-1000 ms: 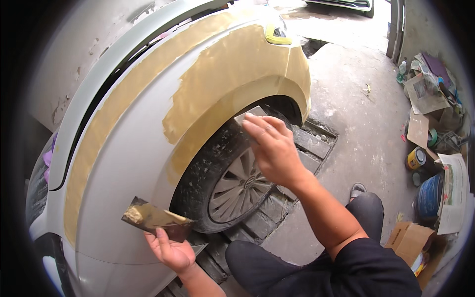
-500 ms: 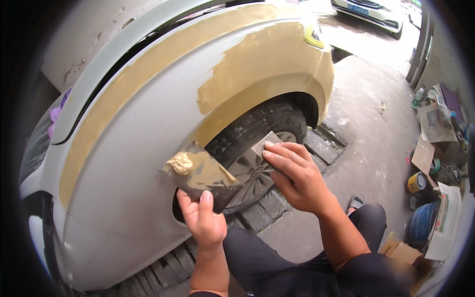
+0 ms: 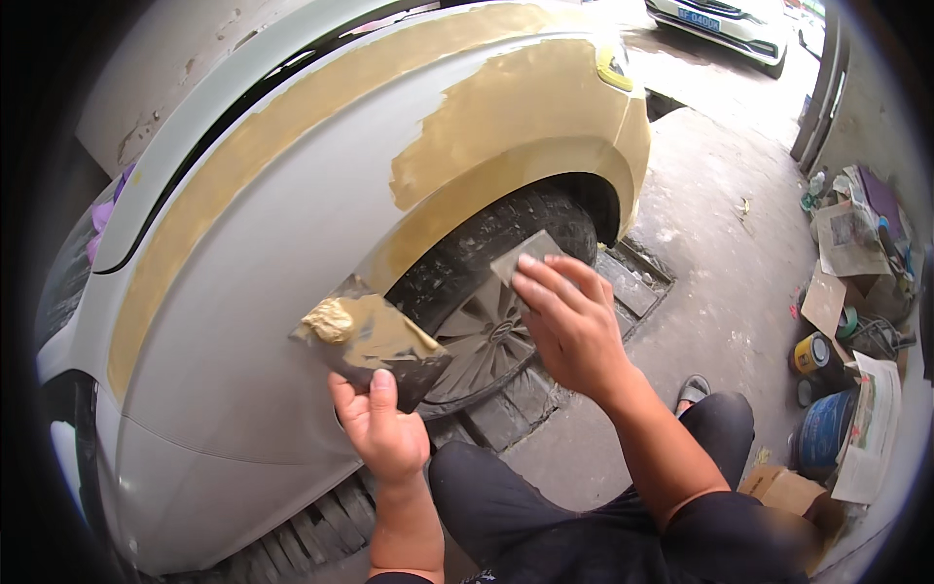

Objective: The person applies beige body filler to the front fender and side door of a white car using a metal spreader. They smooth the filler over the surface in repeated strokes, working around the wheel arch and along the door panel.

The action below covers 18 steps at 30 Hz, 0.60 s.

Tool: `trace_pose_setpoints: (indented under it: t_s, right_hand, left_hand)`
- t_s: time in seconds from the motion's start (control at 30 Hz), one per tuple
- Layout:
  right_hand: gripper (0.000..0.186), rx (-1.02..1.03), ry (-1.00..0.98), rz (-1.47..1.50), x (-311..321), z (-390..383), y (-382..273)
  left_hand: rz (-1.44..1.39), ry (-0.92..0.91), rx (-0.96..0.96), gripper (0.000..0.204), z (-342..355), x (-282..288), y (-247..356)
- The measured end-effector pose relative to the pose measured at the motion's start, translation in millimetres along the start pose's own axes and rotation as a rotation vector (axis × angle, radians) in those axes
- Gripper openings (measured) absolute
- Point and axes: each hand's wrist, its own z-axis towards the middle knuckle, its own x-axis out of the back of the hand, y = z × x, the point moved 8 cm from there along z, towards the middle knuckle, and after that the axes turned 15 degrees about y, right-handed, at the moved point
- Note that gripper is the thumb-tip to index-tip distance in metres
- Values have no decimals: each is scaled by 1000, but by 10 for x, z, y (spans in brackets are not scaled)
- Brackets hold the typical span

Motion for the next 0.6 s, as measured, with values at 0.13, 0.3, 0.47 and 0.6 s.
trace_pose_setpoints:
  t_s: [0.13, 0.3, 0.47, 0.6]
  right_hand:
    - [40, 96, 43, -87, -352, 31, 62]
    - [49, 111, 56, -68, -673, 49, 81]
    - [51, 100, 43, -65, -822, -72, 121]
    - [54, 75, 72, -49, -746, -115, 148]
  left_hand:
    - [71, 32, -52, 47, 26, 102, 101]
    - [88, 58, -94, 47, 18, 208, 199]
    - [101, 86, -75, 45, 8, 291, 200]
    - [107, 81, -78, 49, 11, 301, 224]
